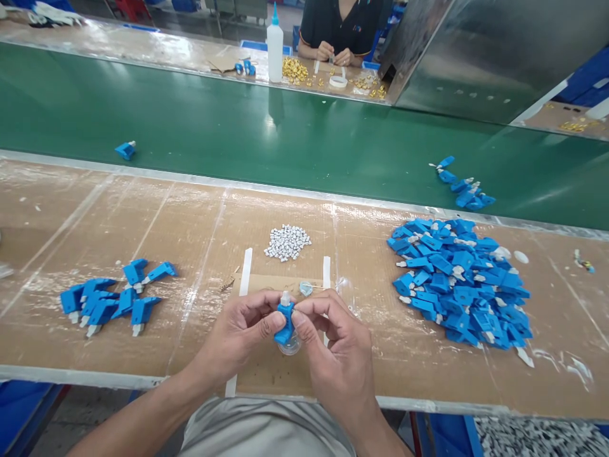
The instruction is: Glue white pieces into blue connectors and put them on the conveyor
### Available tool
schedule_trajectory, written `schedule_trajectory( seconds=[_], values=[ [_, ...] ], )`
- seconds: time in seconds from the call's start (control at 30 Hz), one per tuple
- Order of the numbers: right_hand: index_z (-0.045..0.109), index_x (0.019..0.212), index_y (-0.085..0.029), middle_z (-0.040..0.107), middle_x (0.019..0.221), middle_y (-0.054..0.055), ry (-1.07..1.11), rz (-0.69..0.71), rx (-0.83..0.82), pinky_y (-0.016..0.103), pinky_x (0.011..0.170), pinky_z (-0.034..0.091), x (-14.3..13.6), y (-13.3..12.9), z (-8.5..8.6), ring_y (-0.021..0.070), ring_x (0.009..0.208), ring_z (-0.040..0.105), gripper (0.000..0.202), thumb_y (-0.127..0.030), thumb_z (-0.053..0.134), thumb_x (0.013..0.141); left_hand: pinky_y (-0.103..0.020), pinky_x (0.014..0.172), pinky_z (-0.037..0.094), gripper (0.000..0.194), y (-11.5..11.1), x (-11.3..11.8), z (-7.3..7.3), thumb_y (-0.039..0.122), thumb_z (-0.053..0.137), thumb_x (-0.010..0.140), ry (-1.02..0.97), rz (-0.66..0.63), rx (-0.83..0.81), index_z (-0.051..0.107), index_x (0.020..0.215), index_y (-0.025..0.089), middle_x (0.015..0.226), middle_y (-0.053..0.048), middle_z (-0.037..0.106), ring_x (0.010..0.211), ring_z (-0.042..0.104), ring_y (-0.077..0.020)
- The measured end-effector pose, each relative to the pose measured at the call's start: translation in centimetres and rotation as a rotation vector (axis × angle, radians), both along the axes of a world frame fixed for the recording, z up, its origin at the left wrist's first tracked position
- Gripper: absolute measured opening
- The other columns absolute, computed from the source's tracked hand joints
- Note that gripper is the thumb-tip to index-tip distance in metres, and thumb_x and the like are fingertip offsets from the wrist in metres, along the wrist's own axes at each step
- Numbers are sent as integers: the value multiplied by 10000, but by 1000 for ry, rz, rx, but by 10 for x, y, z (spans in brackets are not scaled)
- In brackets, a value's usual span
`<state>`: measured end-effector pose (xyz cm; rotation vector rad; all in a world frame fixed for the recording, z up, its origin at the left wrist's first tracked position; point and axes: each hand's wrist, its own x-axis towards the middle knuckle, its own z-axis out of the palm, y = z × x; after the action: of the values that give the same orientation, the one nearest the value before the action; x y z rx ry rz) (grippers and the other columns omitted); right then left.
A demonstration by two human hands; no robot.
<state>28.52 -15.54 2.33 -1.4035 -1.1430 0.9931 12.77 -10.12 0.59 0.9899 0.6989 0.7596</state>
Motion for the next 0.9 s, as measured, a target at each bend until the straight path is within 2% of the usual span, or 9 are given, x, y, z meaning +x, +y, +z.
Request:
schedule_trajectory(
  seconds=[0.13, 0.33, 0.57, 0.63, 0.7, 0.73, 0.8, 0.9],
  values=[
    [751, 889, -238, 631, 853, 34, 116, 46, -23, 273, 661, 517, 3, 4, -2, 179, 760, 608, 59, -278, 735, 929, -257, 747, 481, 214, 0, -2, 7, 299, 662, 921, 67, 32, 165, 781, 1055, 181, 903, -61, 661, 835, 612, -167],
    [710, 717, -196, 568, 687, -12, 596, 161, -179, 172, 449, 419, 13, 16, -8, 83, 522, 510, 189, -267, 863, 802, -278, 759, 479, 242, 5, -7, 13, 317, 593, 966, 161, -60, 296, 779, 1052, 188, 921, -78, 647, 858, 609, -188],
    [684, 665, -191, 583, 664, -5, 695, 154, -269, 124, 371, 386, 18, 21, -11, 93, 520, 506, 277, -326, 921, 714, -284, 748, 446, 280, 4, -5, 26, 340, 550, 984, 239, -96, 397, 757, 908, 168, 838, -60, 608, 800, 570, -173],
    [692, 721, -195, 581, 665, -10, 706, 127, -258, 116, 376, 382, 21, 24, -13, 91, 521, 503, 279, -350, 924, 710, -278, 738, 450, 293, 14, -2, 31, 355, 537, 986, 263, -123, 393, 741, 897, 164, 846, -56, 621, 804, 581, -170],
    [707, 819, -206, 578, 712, -14, 712, 64, -240, 115, 376, 370, 26, 26, -14, 84, 521, 492, 301, -387, 922, 710, -268, 717, 456, 290, 41, 7, 34, 362, 528, 983, 366, -124, 418, 722, 915, 157, 837, -51, 638, 791, 595, -165],
    [710, 851, -211, 569, 720, -18, 699, 28, -224, 117, 378, 365, 29, 26, -14, 83, 521, 483, 315, -402, 919, 712, -265, 709, 458, 278, 63, 13, 34, 354, 529, 976, 476, -97, 457, 714, 922, 154, 828, -48, 649, 781, 601, -163],
    [706, 832, -212, 543, 692, -22, 621, -18, -193, 137, 400, 375, 34, 24, -15, 93, 531, 465, 301, -422, 899, 734, -267, 726, 460, 239, 118, 29, 34, 309, 534, 957, 794, 30, 588, 712, 913, 155, 825, -48, 677, 789, 610, -164],
    [698, 731, -230, 521, 635, -11, 455, -5, -164, 216, 452, 421, 42, 14, -20, 138, 552, 459, 306, -480, 872, 733, -323, 830, 442, 161, 206, 53, 39, 180, 562, 898, 1015, 203, 663, 714, 913, 130, 918, -107, 694, 932, 602, -221]
  ],
)
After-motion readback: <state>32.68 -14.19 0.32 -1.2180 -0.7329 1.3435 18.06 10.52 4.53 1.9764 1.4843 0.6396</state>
